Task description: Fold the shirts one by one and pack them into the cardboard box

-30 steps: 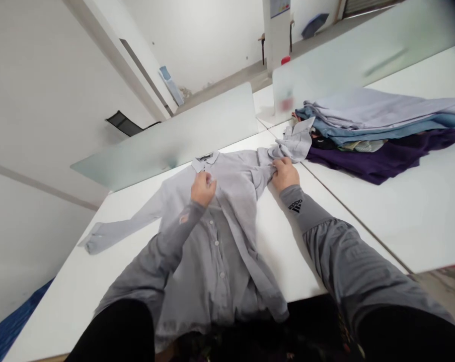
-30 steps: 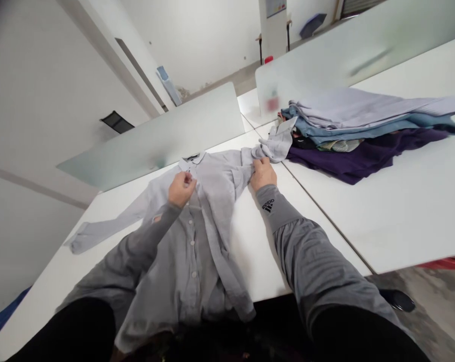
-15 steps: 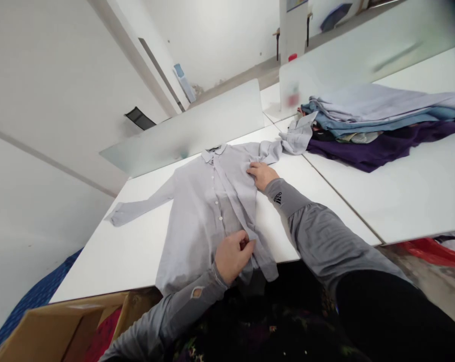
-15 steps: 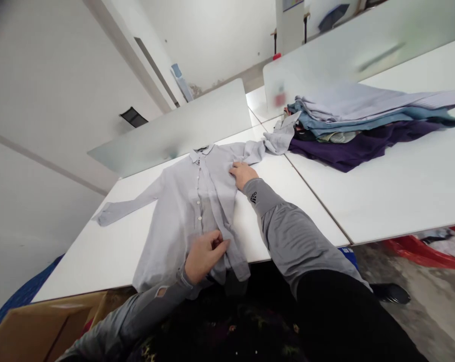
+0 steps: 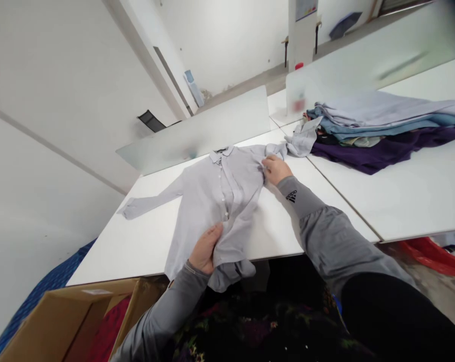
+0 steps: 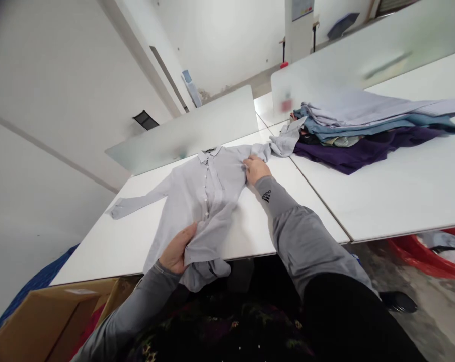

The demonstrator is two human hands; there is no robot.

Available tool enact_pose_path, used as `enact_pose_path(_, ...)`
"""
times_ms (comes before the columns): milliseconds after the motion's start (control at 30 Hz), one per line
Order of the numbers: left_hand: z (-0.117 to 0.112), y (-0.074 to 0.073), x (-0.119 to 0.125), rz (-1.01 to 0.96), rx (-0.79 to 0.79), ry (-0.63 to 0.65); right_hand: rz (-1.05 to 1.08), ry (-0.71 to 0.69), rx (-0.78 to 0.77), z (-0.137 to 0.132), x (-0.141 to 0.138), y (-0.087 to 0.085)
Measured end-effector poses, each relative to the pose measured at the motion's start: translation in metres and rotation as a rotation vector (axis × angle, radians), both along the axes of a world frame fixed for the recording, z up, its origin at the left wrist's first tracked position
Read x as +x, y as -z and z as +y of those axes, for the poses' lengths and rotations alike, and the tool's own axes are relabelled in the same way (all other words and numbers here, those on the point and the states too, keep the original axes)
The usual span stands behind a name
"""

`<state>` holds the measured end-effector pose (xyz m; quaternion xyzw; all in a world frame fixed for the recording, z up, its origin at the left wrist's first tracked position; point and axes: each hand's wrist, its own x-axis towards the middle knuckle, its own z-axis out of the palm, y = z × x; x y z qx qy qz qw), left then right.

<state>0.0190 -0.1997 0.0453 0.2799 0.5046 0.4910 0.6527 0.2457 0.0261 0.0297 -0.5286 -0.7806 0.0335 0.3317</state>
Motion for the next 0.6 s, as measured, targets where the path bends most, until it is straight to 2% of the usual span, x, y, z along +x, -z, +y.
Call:
enact_pose_path(100,-0.004,-0.018,0.005,-0.055,0.108,0.095,0.26,-0.005,0.028,-0.058,0.002,-0.011)
enact_pose_path(167,-0.004,-0.034,0.009,-0.114,0.191,0.114,0.543,-0.097,-0.062,-0.111,0.005,-0.006)
enact_pose_path(267,0.0,-0.052,0.016,-0.206,0.243,0.154,0.743,-0.393,-0.361,-0.184,0.011,0.013)
enact_pose_path(333,0.002,-0.055,0.023,-0.257,0.249,0.165,0.796,-0.563,-0.502,-0.217,0.01,0.025)
enact_pose_path(400,0.0,-0.052,0.032,-0.298,0.252,0.174,0.834,-0.629,-0.555,-0.234,0.0,0.031)
enact_pose_path(467,-0.004,-0.046,0.039,-0.324,0.243,0.205,0.913,-0.603,-0.548,-0.24,-0.014,0.034)
enact_pose_path(600,-0.01,-0.041,0.042,-0.353,0.239,0.269,1.085,-0.363,-0.406,-0.241,-0.029,0.034)
